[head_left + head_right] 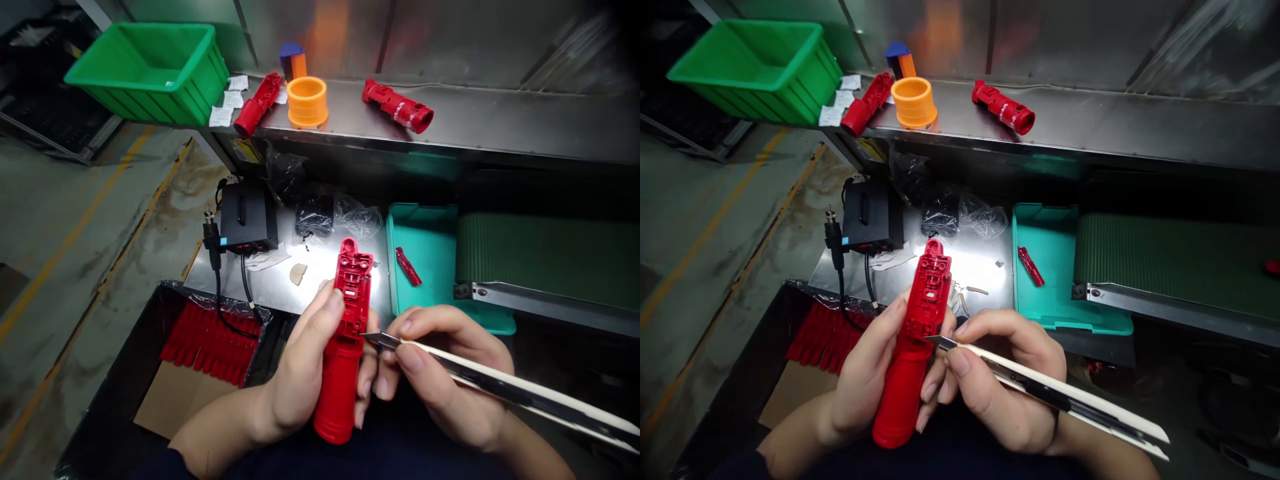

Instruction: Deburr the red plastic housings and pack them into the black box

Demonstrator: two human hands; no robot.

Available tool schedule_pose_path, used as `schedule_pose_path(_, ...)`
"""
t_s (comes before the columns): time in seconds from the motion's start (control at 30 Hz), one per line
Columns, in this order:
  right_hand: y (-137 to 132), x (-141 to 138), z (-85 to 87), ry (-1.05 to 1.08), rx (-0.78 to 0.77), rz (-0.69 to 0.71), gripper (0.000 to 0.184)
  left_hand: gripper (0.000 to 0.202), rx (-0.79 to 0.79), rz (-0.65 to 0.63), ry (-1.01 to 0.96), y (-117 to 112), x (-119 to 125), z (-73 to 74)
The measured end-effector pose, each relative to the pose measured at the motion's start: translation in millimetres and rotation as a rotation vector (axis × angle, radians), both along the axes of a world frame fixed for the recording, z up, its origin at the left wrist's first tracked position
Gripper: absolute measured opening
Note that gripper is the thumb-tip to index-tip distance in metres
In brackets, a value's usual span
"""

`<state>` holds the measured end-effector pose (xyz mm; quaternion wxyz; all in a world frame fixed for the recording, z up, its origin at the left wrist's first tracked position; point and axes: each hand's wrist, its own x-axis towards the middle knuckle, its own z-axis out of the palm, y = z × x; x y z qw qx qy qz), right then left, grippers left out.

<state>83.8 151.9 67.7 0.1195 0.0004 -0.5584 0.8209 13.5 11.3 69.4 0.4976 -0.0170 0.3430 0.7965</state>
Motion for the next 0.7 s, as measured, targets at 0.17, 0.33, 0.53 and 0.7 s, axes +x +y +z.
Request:
schedule_pose_path(0.17,9.8,8.8,-2.0,-0.111,0.057,0.060,0.022,0.039,-0.029,-0.051,0.119,0.0,-0.9,11.3)
schedule_pose_path(0.33,15.8,12.0,-4.7,-0.146,0.118,0.055,0.019,0.042,-0.107,-0.068,0.173,0.9,1.6,16.2)
schedule_pose_path(0.53,15.1,9.7,-3.7,-0.141,0.202,0.035,0.022,0.047,-0.091,-0.012,0.161,3.5,0.7,16.0)
schedule_pose_path(0.7,15.1,8.8,-2.3,-0.116,0.197,0.040,0.025,0.049,-0.093,-0.012,0.141,7.8,-3.2,17.7)
